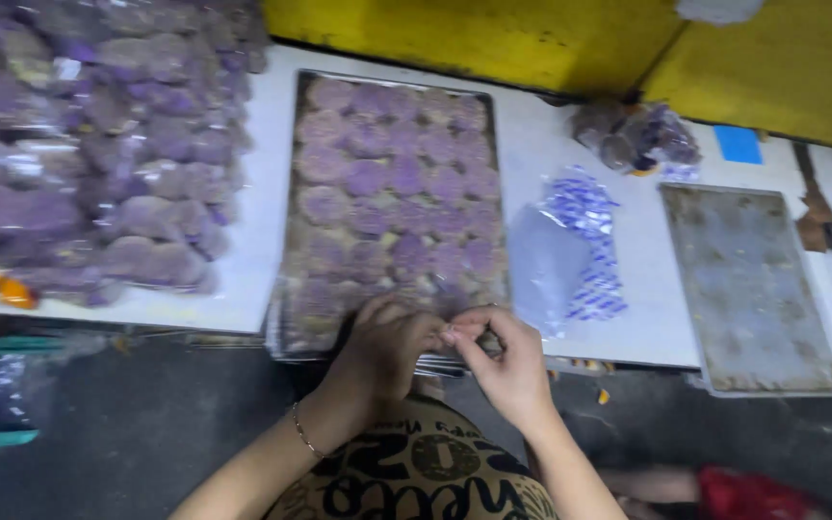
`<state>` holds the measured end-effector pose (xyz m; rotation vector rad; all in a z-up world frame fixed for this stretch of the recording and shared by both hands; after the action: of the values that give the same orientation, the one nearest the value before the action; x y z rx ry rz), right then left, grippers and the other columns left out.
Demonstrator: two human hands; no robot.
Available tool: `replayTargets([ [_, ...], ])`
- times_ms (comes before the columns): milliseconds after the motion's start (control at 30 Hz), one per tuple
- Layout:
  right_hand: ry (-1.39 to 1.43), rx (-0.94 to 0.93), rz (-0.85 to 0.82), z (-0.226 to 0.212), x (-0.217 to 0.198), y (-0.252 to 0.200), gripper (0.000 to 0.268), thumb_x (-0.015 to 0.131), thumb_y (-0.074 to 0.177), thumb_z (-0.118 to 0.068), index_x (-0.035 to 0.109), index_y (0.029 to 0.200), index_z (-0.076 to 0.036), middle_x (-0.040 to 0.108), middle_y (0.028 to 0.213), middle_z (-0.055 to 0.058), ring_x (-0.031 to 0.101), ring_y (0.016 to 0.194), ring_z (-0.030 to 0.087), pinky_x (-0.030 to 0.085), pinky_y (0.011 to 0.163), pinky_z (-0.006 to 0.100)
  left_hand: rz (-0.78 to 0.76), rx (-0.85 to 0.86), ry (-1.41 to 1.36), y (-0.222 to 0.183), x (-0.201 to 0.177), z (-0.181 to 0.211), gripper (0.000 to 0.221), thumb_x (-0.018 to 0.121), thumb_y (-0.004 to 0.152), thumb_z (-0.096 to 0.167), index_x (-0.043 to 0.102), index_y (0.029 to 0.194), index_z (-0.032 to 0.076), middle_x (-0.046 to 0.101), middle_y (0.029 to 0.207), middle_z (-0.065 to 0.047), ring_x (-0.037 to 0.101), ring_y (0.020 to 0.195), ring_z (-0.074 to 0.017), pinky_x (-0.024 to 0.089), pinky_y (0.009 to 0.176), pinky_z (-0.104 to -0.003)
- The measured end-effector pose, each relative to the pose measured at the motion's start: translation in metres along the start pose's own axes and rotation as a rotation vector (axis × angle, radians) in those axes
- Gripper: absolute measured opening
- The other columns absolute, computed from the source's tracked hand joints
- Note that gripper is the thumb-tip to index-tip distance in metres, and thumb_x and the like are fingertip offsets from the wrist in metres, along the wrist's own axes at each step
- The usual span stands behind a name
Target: Packing purple cookies from baking trays into plastic bags.
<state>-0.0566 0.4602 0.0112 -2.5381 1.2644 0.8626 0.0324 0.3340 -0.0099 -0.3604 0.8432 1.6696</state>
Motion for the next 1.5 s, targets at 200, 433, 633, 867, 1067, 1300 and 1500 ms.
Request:
replayTargets([
  [200, 0.639, -0.038, -0.325, 0.018, 0.131, -0.007, 0.015, 0.067, 0.097, -0.031, 0.071, 0.09, -0.018, 0.071, 0.085, -0.004, 0.067, 0.075, 0.01, 0.056, 0.076, 0.025, -0.411, -0.474, -0.431, -0.078, -0.064, -0.039, 0.011, 0.065, 0.098, 0.02, 0.062, 0.088, 0.015, 0.066, 0.078, -0.001, 0.059, 0.072, -0.0141, 0.045, 0.067, -0.031],
  [433, 0.017, -0.327, -0.423, -0.095, 0.162, -0.023, 0.023, 0.06, 0.101, -0.027, 0.078, 0.095, -0.014, 0.075, 0.081, 0.0, 0.068, 0.072, 0.014, 0.058, 0.063, 0.028, -0.024, -0.538, -0.083, -0.164, -0.158, -0.131, 0.038, 0.051, 0.098, 0.037, 0.085, 0.094, 0.019, 0.083, 0.102, -0.002, 0.079, 0.093, -0.0188, 0.056, 0.079, -0.035],
  [633, -1.034, -0.539, -0.47, -0.057, 0.196, 0.018, 0.051, 0.066, 0.09, -0.014, 0.061, 0.139, -0.025, 0.054, 0.149, 0.004, 0.046, 0.139, 0.037, 0.055, 0.099, 0.05, -0.002, -0.581, 0.143, -0.184, -0.171, -0.154, 0.021, 0.072, 0.084, 0.006, 0.082, 0.1, 0.015, 0.081, 0.101, -0.004, 0.075, 0.101, -0.0263, 0.057, 0.09, -0.037],
  [867, -0.436, -0.384, 0.082, -0.041, 0.178, -0.006, 0.065, 0.052, 0.099, -0.055, 0.055, 0.141, -0.006, 0.052, 0.151, 0.019, 0.046, 0.14, 0.041, 0.035, 0.117, 0.062, 0.026, -0.266, -0.011, -0.17, -0.121, -0.157, 0.036, 0.059, 0.073, -0.007, 0.082, 0.096, 0.01, 0.08, 0.11, -0.004, 0.078, 0.097, -0.0153, 0.062, 0.088, -0.03],
  [1067, -0.507, -0.302, 0.231, 0.043, 0.035, -0.006, 0.083, 0.078, 0.078, -0.052, 0.05, 0.141, -0.005, 0.054, 0.137, 0.026, 0.051, 0.13, 0.044, 0.041, 0.111, 0.058, -0.091, -0.277, -0.172, -0.149, -0.109, -0.13, 0.042, 0.065, 0.075, -0.01, 0.082, 0.106, 0.013, 0.079, 0.116, -0.004, 0.078, 0.103, -0.0179, 0.062, 0.095, -0.033],
  [1300, -0.846, -0.522, 0.101, 0.027, -0.005, 0.012, 0.041, 0.072, 0.096, -0.009, 0.065, 0.136, -0.012, 0.063, 0.137, 0.023, 0.059, 0.111, 0.046, 0.055, 0.09, 0.054, -0.108, -0.422, -0.199, -0.135, -0.076, -0.096, 0.045, 0.068, 0.074, -0.008, 0.081, 0.111, 0.015, 0.078, 0.121, -0.003, 0.076, 0.109, -0.0184, 0.059, 0.098, -0.033],
  [1500, -0.288, -0.223, 0.062, 0.055, 0.044, 0.006, 0.069, 0.081, 0.081, -0.042, 0.056, 0.136, -0.007, 0.049, 0.138, 0.023, 0.057, 0.125, 0.039, 0.051, 0.108, 0.052, 0.03, -0.383, -0.171, -0.131, -0.021, -0.061, 0.035, 0.068, 0.078, -0.002, 0.082, 0.106, 0.013, 0.079, 0.117, -0.002, 0.076, 0.107, -0.0171, 0.057, 0.098, -0.031],
])
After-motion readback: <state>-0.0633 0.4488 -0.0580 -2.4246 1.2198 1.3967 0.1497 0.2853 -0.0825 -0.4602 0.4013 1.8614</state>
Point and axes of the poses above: each hand's wrist, its own y-axis towards the middle knuckle, its own x-axis out of the palm, z = x × y, the point moved 7 cm from there along y, towards the middle knuckle
